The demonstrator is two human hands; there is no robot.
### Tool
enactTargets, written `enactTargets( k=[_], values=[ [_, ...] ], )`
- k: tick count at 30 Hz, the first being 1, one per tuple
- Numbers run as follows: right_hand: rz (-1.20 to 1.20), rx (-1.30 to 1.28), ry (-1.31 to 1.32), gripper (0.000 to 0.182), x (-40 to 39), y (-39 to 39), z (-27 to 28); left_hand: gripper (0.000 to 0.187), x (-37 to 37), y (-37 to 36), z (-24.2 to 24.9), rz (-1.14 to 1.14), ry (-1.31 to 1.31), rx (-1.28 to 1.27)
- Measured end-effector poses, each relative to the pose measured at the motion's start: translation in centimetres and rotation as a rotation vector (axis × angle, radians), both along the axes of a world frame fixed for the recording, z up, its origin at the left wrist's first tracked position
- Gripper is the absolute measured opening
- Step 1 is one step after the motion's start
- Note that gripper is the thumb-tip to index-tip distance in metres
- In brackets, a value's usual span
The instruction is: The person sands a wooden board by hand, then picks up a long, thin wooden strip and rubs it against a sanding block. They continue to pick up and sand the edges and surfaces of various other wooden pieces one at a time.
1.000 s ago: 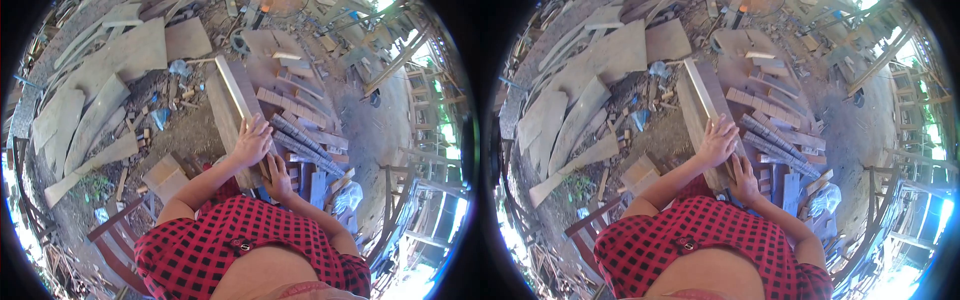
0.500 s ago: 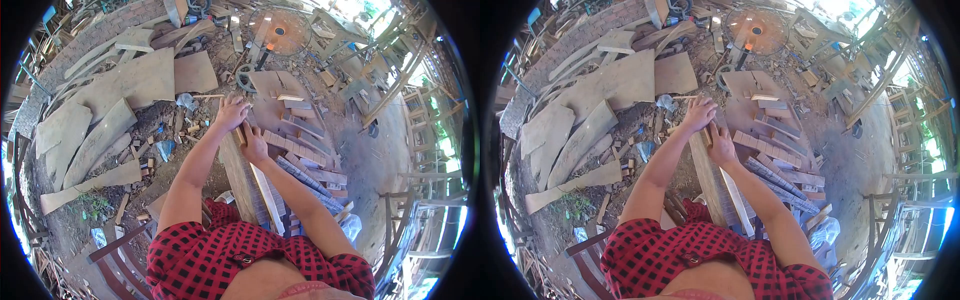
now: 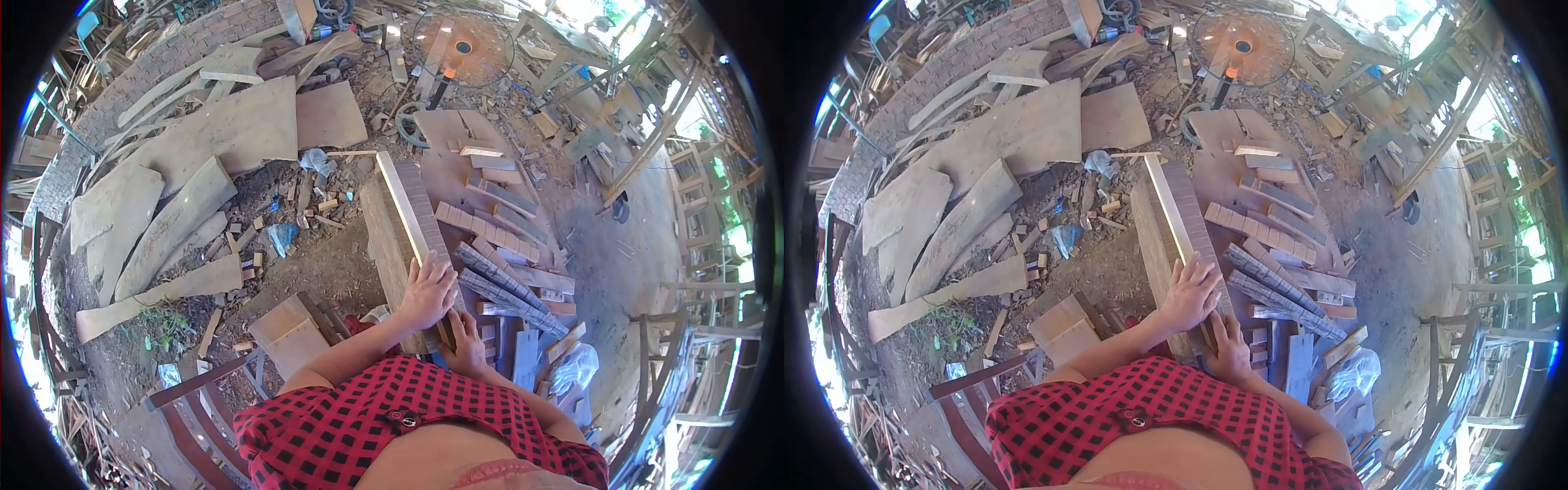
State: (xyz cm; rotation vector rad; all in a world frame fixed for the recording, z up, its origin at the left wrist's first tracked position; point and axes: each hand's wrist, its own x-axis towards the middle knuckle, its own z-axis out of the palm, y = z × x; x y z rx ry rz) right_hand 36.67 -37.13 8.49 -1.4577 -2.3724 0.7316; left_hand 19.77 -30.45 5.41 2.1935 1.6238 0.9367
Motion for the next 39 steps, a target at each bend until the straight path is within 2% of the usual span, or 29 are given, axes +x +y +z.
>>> enactTargets(
  k=[4, 11, 14, 17, 18, 23, 25, 26, 28, 30, 34, 39],
  values=[
    [-0.019, 0.005, 0.013, 0.081, -2.3, 3.4, -0.2, 0.040, -2.3, 3.4, -0.1, 0.013, 0.087, -0.005],
    [0.003, 0.128, 0.091, 0.078, -12.8, 18.6, -1.9, 0.037, -12.6, 18.8, -1.7, 0.115, 0.180, -0.046],
    [-0.018, 0.096, 0.012, 0.076, -17.5, 24.6, -1.1, 0.039, -16.6, 24.2, -1.2, 0.263, 0.243, -0.104],
    [-0.053, 0.101, -0.041, 0.075, -19.5, 26.5, -1.7, 0.042, -18.4, 26.9, -1.4, 0.280, 0.331, -0.218],
    [-0.067, 0.116, -0.038, 0.074, -19.6, 26.5, -1.8, 0.042, -18.5, 27.2, -1.8, 0.287, 0.342, -0.181],
    [-0.082, 0.102, -0.003, 0.073, -15.5, 22.4, -1.6, 0.039, -15.5, 22.8, -1.7, 0.233, 0.385, -0.046],
    [-0.040, 0.092, 0.038, 0.073, -12.6, 18.7, -1.2, 0.063, -13.3, 19.7, -1.4, 0.033, 0.345, -0.264],
    [-0.070, 0.082, 0.037, 0.073, -10.9, 16.6, -1.2, 0.063, -11.5, 17.7, -1.2, 0.003, 0.350, -0.269],
    [-0.042, 0.024, 0.022, 0.074, -6.8, 11.6, -1.2, 0.034, -7.1, 13.0, -0.3, 0.004, 0.616, 0.075],
    [-0.055, 0.012, 0.023, 0.074, -3.0, 6.6, -1.2, 0.031, -3.4, 8.4, -1.1, -0.108, 0.423, 0.068],
    [-0.104, 0.014, 0.025, 0.074, 2.8, -1.8, -1.0, 0.031, 2.9, 0.4, -0.7, -0.209, 0.245, 0.049],
    [-0.118, 0.016, 0.036, 0.075, 4.7, -4.5, -0.5, 0.029, 5.2, -2.4, -0.8, -0.208, 0.083, 0.036]
  ],
)
